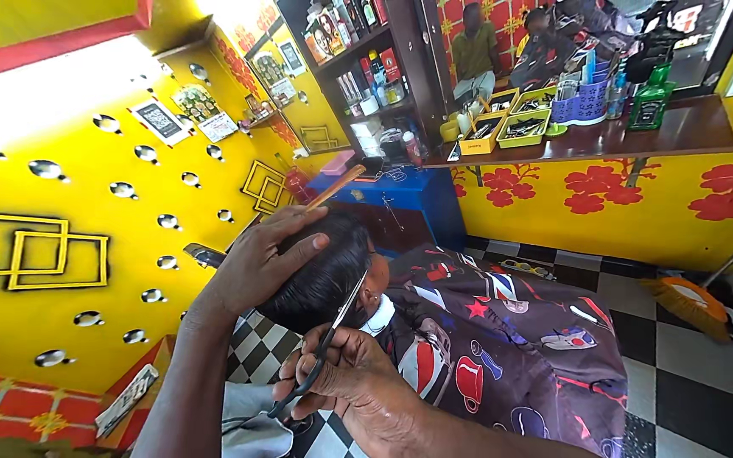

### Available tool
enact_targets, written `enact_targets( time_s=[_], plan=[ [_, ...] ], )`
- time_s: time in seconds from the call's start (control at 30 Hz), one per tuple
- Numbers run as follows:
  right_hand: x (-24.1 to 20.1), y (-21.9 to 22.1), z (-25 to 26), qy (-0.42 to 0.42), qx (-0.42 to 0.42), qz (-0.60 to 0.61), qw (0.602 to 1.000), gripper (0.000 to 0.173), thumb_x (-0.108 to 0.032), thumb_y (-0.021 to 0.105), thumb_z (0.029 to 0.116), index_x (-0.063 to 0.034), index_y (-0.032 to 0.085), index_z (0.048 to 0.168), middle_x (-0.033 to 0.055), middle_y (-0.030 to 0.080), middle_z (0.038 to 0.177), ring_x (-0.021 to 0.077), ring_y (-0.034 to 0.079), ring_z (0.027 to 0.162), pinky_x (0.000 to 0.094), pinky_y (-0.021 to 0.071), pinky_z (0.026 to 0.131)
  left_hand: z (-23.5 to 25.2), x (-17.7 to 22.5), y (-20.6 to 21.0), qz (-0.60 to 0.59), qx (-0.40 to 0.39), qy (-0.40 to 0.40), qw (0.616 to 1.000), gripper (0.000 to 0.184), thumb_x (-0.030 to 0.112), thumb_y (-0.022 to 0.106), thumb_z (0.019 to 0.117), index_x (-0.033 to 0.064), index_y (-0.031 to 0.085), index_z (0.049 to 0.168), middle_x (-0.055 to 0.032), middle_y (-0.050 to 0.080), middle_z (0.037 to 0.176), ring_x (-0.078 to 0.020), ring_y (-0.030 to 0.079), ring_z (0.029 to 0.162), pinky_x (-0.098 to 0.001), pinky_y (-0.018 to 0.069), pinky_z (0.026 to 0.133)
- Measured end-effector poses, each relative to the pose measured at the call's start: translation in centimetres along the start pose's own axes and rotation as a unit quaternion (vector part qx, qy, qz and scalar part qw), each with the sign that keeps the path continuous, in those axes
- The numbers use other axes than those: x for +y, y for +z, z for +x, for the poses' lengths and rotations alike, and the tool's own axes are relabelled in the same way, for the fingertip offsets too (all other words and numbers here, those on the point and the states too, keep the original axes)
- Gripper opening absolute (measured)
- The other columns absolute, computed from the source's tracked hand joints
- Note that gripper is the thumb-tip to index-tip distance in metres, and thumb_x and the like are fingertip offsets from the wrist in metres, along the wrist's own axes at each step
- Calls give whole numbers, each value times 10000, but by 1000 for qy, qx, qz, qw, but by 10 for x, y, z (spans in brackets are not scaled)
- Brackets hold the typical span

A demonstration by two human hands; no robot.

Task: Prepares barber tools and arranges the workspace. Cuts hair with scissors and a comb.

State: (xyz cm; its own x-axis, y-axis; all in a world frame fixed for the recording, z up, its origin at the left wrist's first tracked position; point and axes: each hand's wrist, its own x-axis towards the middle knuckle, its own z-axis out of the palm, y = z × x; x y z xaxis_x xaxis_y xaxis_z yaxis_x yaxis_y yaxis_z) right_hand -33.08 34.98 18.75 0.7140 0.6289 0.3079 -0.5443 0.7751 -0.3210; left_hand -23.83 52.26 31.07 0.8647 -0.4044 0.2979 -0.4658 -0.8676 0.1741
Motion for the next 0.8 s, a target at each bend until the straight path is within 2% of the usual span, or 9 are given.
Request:
enact_targets(
  time_s=[0.17,0.43,0.8],
  plan=[
    [1,-2,-1,6,3,2,1000,118,73,580,968,-28,583,1029,99,729,957,179,744,864,310,623,796,0,-1,1,-9,3,-7,1000,672,701,445,964,245,614,1428,5,602,1404,-146,574,1282,-485,483,1044],
    [10,-12,-11,17,-86,-50,995,170,33,642,955,-32,573,1097,95,726,1062,184,729,977,334,597,891,-1,-2,0,-15,2,5,1000,672,692,437,974,233,611,1432,2,596,1414,-142,556,1307,-469,470,1072],
    [-17,-14,-3,46,-68,-48,995,102,-23,610,988,-43,597,1087,101,718,1070,189,729,986,309,619,787,-1,-3,1,-11,3,-8,1000,687,717,425,963,256,603,1441,2,596,1419,-151,555,1313,-481,467,1074]
  ],
)
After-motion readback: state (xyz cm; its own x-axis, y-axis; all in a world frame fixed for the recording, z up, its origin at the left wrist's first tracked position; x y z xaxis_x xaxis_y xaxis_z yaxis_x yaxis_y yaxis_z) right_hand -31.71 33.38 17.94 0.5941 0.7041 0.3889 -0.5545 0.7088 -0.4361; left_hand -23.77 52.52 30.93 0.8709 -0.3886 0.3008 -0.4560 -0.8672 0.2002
